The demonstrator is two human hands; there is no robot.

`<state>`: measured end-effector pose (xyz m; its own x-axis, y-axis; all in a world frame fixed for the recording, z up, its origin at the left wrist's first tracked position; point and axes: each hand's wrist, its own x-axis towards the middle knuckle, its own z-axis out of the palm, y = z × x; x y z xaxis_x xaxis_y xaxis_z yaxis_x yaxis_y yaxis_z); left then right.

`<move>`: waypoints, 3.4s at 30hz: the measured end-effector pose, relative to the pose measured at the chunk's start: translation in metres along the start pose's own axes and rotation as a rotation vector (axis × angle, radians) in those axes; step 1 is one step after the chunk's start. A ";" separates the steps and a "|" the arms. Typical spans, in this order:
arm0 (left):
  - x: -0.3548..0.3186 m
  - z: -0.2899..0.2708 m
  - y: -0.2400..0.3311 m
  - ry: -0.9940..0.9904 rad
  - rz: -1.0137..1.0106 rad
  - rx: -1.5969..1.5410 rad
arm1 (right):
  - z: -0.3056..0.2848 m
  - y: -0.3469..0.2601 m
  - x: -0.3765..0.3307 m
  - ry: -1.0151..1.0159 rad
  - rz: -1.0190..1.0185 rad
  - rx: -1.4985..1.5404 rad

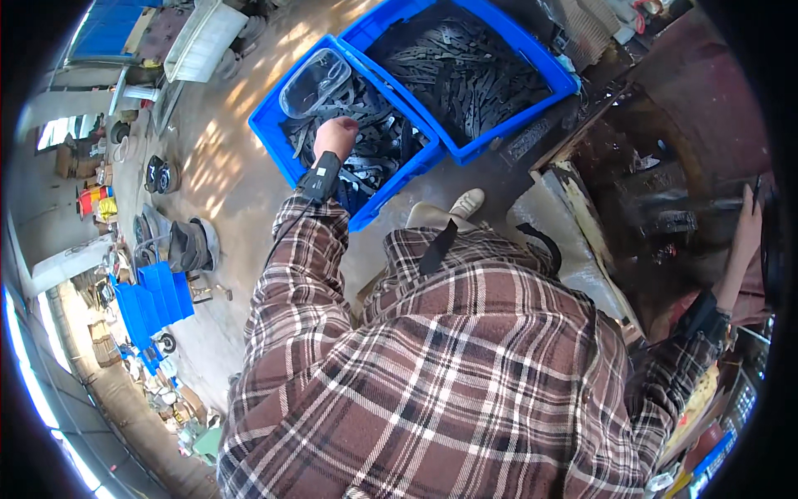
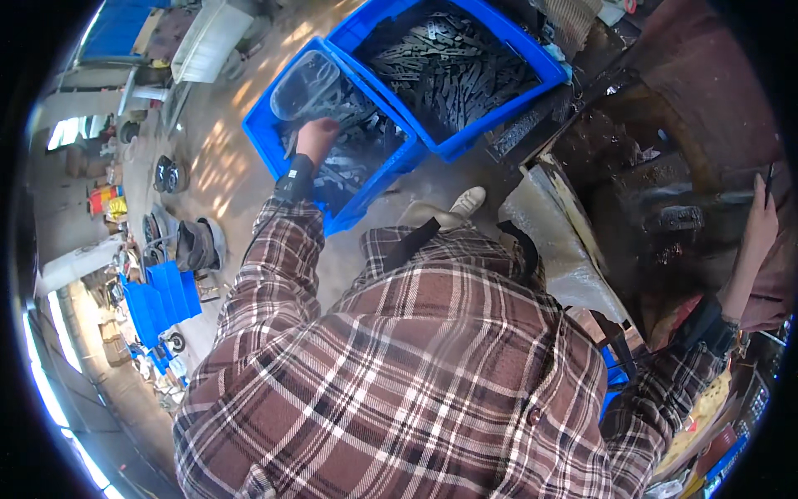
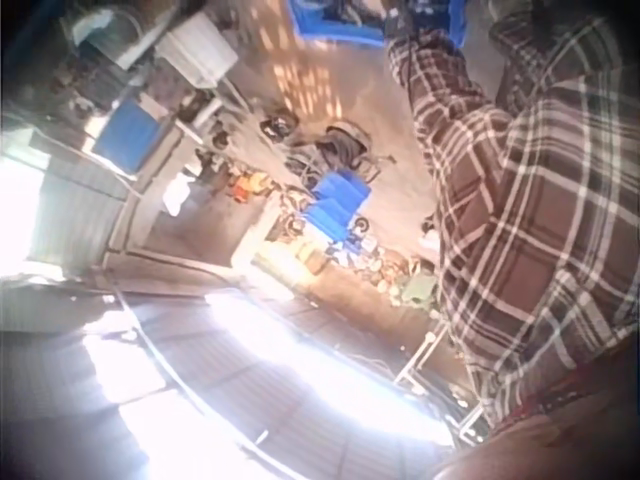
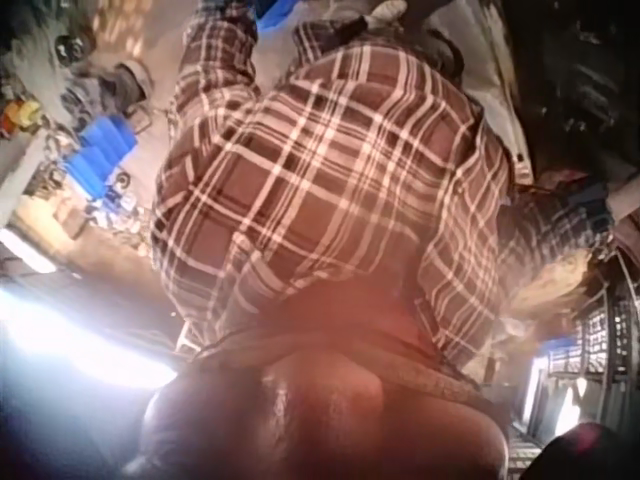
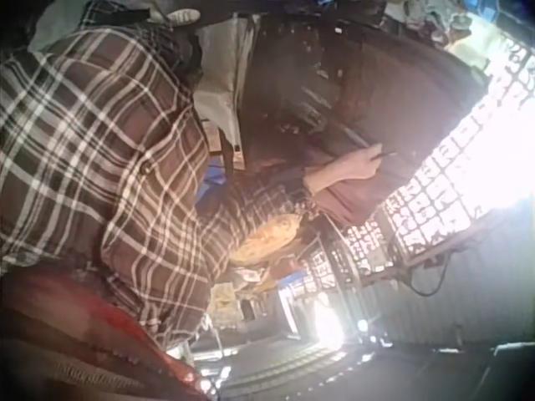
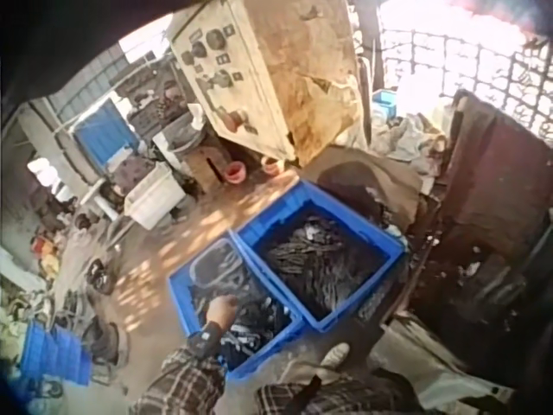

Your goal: The person picks up metal pieces from a blue bin, holds them against a rotating grinding wheel, and dips them into a container of liquid. They repeat this process, occasionally turning the pieces over and inspecting them before placing them into a separate blue bin.

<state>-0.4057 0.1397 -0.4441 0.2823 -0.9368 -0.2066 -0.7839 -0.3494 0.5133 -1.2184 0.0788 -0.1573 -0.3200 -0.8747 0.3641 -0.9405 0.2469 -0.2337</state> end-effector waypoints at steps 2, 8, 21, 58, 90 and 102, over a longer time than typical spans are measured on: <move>0.003 0.000 0.012 -0.015 0.016 -0.052 | -0.002 0.003 -0.001 -0.015 0.021 -0.031; 0.005 -0.007 0.062 0.112 0.119 -0.124 | -0.007 -0.013 -0.013 -0.040 0.045 -0.121; -0.036 -0.001 0.390 0.011 1.368 -0.481 | -0.039 -0.161 -0.171 0.104 0.139 0.416; -0.184 0.047 0.465 -0.048 1.874 -0.483 | -0.024 -0.171 -0.333 0.403 0.735 1.468; -0.224 0.060 0.444 -0.028 2.120 -0.424 | -0.032 -0.200 -0.316 0.554 0.363 1.898; -0.226 0.067 0.455 -0.186 2.148 -0.582 | -0.042 -0.199 -0.316 0.641 0.433 1.853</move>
<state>-0.8633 0.1938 -0.2192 -0.5771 0.1903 0.7942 0.4544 0.8828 0.1187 -0.9353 0.3238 -0.1877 -0.8313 -0.5354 0.1493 0.2969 -0.6547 -0.6951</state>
